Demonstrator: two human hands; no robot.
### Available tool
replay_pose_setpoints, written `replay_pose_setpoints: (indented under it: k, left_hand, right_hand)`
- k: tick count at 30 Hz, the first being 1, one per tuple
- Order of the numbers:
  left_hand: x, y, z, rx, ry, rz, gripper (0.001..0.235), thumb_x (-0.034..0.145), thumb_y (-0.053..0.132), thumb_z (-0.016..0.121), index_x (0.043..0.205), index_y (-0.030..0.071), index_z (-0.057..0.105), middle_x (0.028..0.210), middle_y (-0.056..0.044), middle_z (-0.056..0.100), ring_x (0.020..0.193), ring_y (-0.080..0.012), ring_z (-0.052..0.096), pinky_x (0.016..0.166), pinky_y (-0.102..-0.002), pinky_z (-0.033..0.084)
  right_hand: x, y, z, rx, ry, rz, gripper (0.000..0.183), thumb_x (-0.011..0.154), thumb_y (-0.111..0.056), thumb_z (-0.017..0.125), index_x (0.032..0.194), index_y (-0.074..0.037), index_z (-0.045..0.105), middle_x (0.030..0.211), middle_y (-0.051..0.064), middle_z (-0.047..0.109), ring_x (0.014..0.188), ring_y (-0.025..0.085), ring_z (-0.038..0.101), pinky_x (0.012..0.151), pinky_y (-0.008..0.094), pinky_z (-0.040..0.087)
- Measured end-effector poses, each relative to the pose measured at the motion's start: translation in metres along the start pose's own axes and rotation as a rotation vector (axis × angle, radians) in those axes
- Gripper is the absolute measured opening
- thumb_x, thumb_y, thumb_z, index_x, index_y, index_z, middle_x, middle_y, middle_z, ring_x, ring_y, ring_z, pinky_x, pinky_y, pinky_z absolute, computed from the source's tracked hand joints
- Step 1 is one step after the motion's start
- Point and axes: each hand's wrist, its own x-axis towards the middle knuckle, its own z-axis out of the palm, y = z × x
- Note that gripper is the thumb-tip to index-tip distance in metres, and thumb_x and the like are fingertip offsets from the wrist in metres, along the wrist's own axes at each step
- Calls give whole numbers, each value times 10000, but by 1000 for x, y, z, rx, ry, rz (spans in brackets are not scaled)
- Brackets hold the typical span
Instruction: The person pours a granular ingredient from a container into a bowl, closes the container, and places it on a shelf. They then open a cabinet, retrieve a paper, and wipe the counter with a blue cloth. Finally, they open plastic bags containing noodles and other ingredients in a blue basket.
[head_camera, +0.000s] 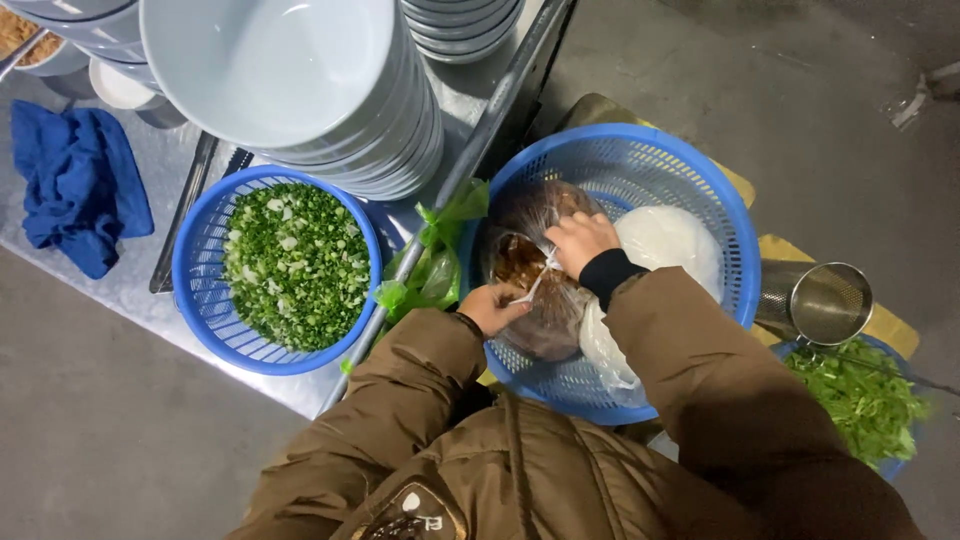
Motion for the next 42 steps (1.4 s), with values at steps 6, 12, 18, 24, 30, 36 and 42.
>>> replay_pose_setpoints:
  k: [6, 12, 18, 24, 30, 36, 42]
  left_hand:
    - [-10, -41, -10, -234, -28, 246, 75, 762, 203, 733, 789, 147, 690, 856, -58, 696, 883, -259, 653, 835, -368, 503]
    - [-50, 11, -18, -205, -134, 268, 257, 675, 213, 779, 873, 94, 668, 822, -131, 623, 871, -285, 621, 793, -418, 479]
    - [-61, 54, 5, -89, -273, 233, 215, 808, 367, 714, 893, 169, 716, 776, -61, 678, 786, -264, 653, 732, -351, 518]
    - [-58, 58, -51, -210, 134, 601, 92, 668, 66, 701, 590, 83, 654, 548, -79, 586, 546, -272, 595, 558, -325, 495]
    - [-51, 47, -71, -42, 231, 633, 202, 656, 50, 662, 493, 145, 589, 448, 8, 459, 465, -203, 499, 480, -256, 431]
    - [-51, 49, -84, 645, -158, 234, 288, 824, 368, 628, 920, 116, 730, 938, -97, 594, 812, -299, 623, 720, -446, 503]
    - [-54, 126, -69, 662, 489, 584, 300, 780, 289, 698, 1046, 154, 668, 1035, -13, 519, 889, -230, 636, 695, -320, 539]
  right_hand:
    - [2, 95, 52, -61, 257, 297, 113, 800, -220, 574, 711, -185, 633, 757, 4, 612, 790, 246, 612, 697, 382, 494]
    - [-17, 93, 20, 348, 254, 528, 480, 765, -187, 607, 1209, -360, 556, 1156, 2, 452, 1121, 310, 472, 950, 419, 415]
    - [-3, 12, -55, 147, -33, 161, 567, 818, -328, 588, 1352, -339, 398, 1266, 23, 551, 1278, 255, 398, 1102, 584, 140]
    - [40, 88, -33, 753, 427, 611, 80, 746, -250, 691, 814, -292, 693, 817, -68, 680, 882, 180, 648, 781, 331, 514]
    - [-4, 113, -62, 1298, 417, 507, 211, 816, -92, 591, 1018, -71, 644, 605, 88, 648, 455, 101, 570, 413, 173, 495]
    - [-120, 148, -50, 1071, 541, 181, 427, 776, -37, 717, 1183, -42, 589, 1080, 131, 634, 1022, 173, 604, 903, 292, 484]
    - [-289, 82, -82, 1246, 605, 539, 292, 852, 14, 644, 1143, 21, 614, 1070, 214, 626, 991, 242, 595, 857, 370, 515]
